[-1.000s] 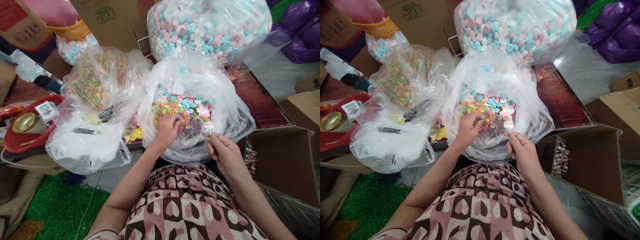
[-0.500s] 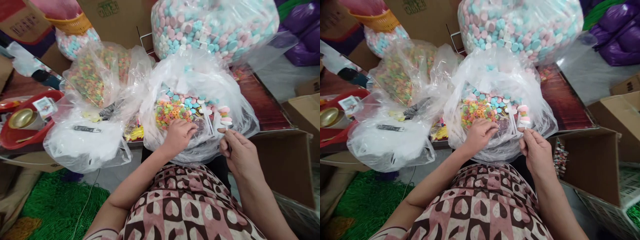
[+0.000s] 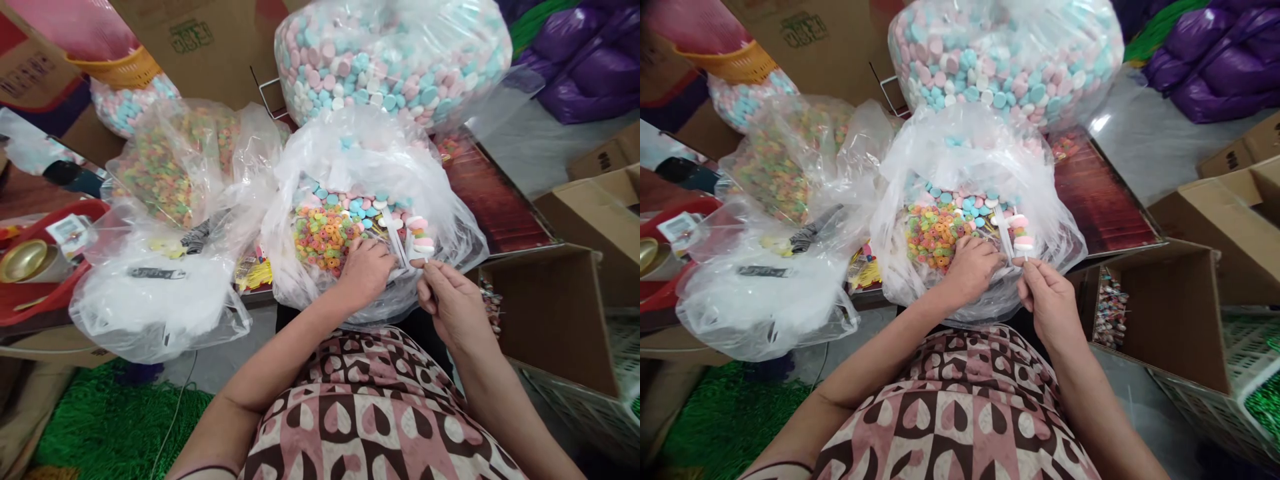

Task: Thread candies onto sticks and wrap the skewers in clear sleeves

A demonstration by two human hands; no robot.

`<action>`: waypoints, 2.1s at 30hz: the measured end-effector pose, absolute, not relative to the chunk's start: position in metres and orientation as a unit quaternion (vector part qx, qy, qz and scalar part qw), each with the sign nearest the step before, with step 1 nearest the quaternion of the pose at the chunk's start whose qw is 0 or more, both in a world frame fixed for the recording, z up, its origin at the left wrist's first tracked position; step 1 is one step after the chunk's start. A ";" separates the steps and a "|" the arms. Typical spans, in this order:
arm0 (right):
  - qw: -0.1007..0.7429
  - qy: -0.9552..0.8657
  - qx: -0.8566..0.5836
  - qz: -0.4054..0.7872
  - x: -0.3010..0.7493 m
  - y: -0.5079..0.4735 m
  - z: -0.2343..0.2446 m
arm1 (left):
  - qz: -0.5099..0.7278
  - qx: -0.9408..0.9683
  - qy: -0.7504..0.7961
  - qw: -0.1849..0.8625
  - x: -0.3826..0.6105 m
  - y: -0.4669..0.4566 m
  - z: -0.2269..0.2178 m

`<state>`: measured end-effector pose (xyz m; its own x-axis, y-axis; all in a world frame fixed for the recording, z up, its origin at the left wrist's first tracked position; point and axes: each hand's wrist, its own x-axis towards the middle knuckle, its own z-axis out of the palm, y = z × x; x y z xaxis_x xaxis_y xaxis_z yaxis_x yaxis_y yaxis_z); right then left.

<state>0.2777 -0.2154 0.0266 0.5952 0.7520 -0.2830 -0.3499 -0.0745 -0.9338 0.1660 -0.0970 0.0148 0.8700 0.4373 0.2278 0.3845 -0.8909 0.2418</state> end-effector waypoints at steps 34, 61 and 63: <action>0.527 -0.316 -0.620 0.488 0.260 -0.223 0.036 | 0.408 0.507 0.377 0.660 0.126 -0.066 0.037; 0.480 -0.362 -0.636 0.484 0.255 -0.215 0.026 | 0.342 0.834 0.265 0.344 0.118 -0.081 0.033; 0.511 -0.335 -0.632 0.478 0.259 -0.214 0.023 | 0.342 0.805 0.264 0.405 0.119 -0.079 0.036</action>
<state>0.2588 -0.2142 0.0234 0.3190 0.9111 -0.2611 -0.0645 -0.2540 -0.9650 0.1194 -0.0790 0.0365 0.6257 0.7034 0.3372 0.1486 -0.5319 0.8337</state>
